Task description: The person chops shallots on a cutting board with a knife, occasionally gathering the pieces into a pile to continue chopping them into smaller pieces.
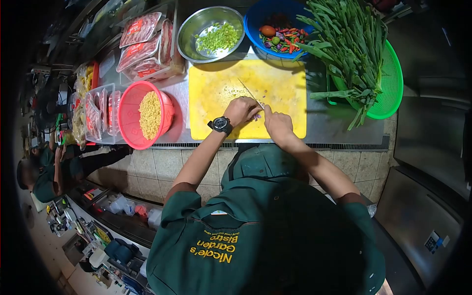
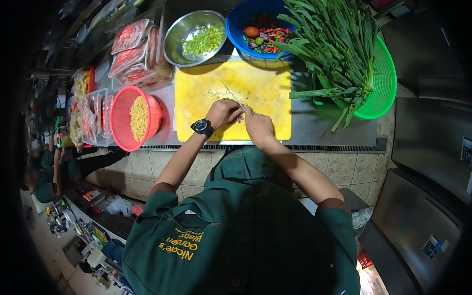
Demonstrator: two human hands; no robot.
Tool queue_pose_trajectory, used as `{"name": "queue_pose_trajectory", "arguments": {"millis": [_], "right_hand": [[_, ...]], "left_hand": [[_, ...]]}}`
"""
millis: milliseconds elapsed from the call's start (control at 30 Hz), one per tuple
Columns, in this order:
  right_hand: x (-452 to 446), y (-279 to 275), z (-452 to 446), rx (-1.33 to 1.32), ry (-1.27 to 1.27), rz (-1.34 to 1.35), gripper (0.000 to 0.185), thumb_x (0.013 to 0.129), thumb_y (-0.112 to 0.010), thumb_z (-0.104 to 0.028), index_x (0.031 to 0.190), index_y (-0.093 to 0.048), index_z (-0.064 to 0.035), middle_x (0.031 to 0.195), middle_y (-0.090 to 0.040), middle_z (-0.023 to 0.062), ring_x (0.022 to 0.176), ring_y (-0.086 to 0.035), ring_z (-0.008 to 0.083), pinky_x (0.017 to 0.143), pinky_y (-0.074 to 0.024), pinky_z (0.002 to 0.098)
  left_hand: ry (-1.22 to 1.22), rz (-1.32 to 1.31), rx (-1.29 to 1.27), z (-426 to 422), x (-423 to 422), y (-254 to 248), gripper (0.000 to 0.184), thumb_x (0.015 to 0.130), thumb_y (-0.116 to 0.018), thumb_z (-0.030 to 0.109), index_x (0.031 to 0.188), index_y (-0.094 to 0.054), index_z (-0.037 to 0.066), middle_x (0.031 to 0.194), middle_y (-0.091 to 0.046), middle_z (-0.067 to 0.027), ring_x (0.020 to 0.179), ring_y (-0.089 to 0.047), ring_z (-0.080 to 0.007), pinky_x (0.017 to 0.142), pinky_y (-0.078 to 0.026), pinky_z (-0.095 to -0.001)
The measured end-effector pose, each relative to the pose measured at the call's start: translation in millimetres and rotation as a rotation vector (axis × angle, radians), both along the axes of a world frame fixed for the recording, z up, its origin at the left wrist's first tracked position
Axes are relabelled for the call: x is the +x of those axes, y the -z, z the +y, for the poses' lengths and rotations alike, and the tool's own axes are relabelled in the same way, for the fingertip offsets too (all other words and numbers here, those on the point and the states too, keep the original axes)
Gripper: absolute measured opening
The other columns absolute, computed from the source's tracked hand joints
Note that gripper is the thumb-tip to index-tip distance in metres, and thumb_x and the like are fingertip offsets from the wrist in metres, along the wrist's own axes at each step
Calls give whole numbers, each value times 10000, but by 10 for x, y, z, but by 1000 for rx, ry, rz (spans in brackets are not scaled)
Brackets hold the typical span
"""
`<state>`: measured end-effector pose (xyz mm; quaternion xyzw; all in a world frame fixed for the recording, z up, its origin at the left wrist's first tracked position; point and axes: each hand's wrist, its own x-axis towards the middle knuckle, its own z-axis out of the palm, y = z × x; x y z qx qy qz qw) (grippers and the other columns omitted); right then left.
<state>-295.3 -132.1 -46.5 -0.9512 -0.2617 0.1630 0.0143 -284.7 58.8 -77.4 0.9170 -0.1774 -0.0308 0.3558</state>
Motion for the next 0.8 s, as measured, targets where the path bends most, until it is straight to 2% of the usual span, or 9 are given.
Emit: {"name": "queue_pose_trajectory", "arguments": {"millis": [167, 300, 400, 467, 567, 800], "right_hand": [[81, 242, 1, 34, -10, -30, 154, 981, -544, -141, 1119, -499, -90, 792, -750, 129, 718, -760, 260, 602, -584, 373], [99, 149, 52, 48, -25, -22, 163, 976, -545, -134, 1124, -497, -87, 795, -753, 127, 717, -761, 254, 598, -583, 371], [20, 20, 39, 21, -1, -16, 169, 975, -547, -135, 1127, -494, -84, 789, -751, 123, 713, -760, 256, 599, -584, 372], [-32, 73, 55, -12, 25, 3, 169, 976, -545, -133, 1128, -492, -84, 790, -750, 125, 720, -762, 259, 604, -586, 376], [-13, 163, 58, -8, 31, 22, 171, 977, -544, -130, 1133, -491, -82, 799, -751, 128, 742, -765, 266, 615, -590, 385], [37, 75, 57, 18, -6, -16, 187, 967, -555, -121, 1141, -499, -81, 768, -745, 119, 727, -763, 267, 604, -587, 377]], "left_hand": [[19, -20, -41, 13, 14, 78, 202, 925, -707, 269, 884, -754, 77, 829, -735, -128, 785, -699, -322, 729, -571, -425], [33, 15, 6, 41, 7, 59, 184, 918, -713, 256, 895, -752, 79, 845, -741, -124, 794, -703, -321, 738, -573, -423], [54, -62, -20, 44, -11, 81, 147, 913, -717, 210, 926, -749, 68, 860, -739, -133, 786, -704, -328, 732, -574, -409], [84, -11, 61, 58, -9, 75, 132, 907, -715, 198, 920, -747, 71, 859, -739, -129, 789, -702, -328, 740, -572, -412], [60, -52, -19, 57, -16, 72, 120, 902, -713, 189, 910, -744, 74, 846, -736, -123, 792, -701, -324, 741, -571, -414], [84, -85, -16, 72, -14, 87, 137, 900, -728, 202, 924, -744, 68, 858, -735, -121, 788, -699, -324, 739, -573, -410]]}}
